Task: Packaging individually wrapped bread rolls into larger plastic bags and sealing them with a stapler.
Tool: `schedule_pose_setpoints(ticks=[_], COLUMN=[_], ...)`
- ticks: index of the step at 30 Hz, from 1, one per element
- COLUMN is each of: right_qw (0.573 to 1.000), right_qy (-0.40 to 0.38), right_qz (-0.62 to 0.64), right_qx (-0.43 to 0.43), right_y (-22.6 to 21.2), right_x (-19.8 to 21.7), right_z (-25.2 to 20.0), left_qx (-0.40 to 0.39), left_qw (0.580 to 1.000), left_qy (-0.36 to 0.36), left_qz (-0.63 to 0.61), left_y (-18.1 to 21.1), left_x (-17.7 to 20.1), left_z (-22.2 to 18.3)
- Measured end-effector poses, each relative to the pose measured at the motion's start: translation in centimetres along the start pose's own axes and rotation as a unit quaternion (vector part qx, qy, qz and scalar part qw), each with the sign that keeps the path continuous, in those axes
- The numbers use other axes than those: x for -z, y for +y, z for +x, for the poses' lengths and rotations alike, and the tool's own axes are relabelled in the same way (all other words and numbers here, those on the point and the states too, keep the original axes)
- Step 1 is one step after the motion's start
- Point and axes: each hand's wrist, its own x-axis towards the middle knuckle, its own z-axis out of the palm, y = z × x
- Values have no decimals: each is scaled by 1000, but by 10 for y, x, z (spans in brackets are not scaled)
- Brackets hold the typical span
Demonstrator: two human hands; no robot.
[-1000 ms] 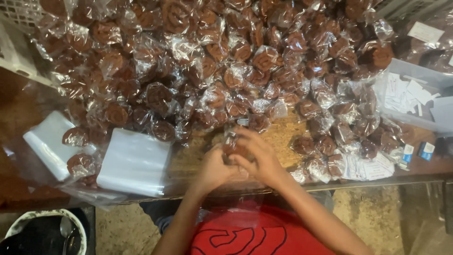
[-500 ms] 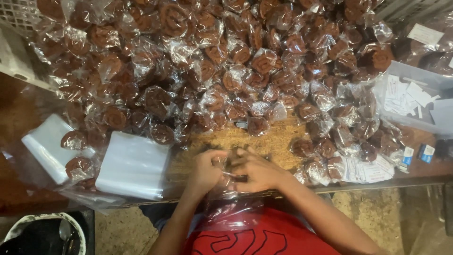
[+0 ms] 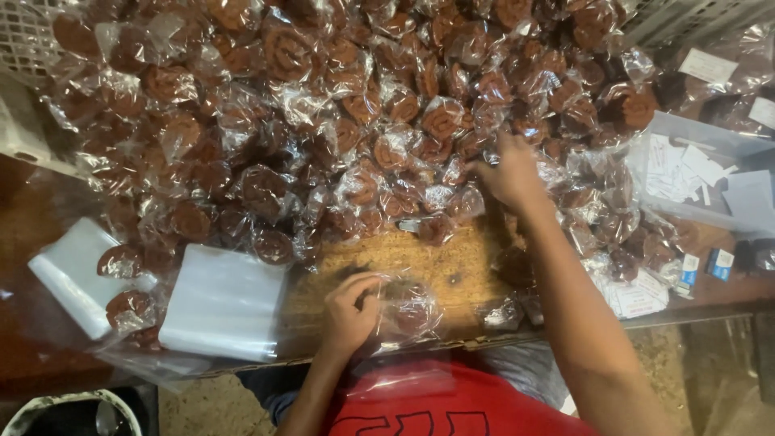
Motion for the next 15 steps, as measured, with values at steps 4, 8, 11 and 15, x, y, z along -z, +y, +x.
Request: schedule_pose_setpoints(ticks=[4, 8, 11, 15], right_qw=[998, 954, 953, 947], right_qy=[-64, -154, -49, -53], right_qz=[10, 180, 235, 254], right_qx=[-5, -183, -187, -190], right_y=[-8, -38, -35, -71], right_x=[3, 57, 72, 82], right_z=[10, -8, -10, -3], left_qx=[13, 26, 27, -9], left_qw=[1000, 999, 999, 1000], left_qy=[4, -28, -36, -23], left_qz=[17, -1, 1, 2], left_y=[5, 15, 13, 14], left_x=[2, 7, 5, 4], left_z=[1, 4, 2, 4])
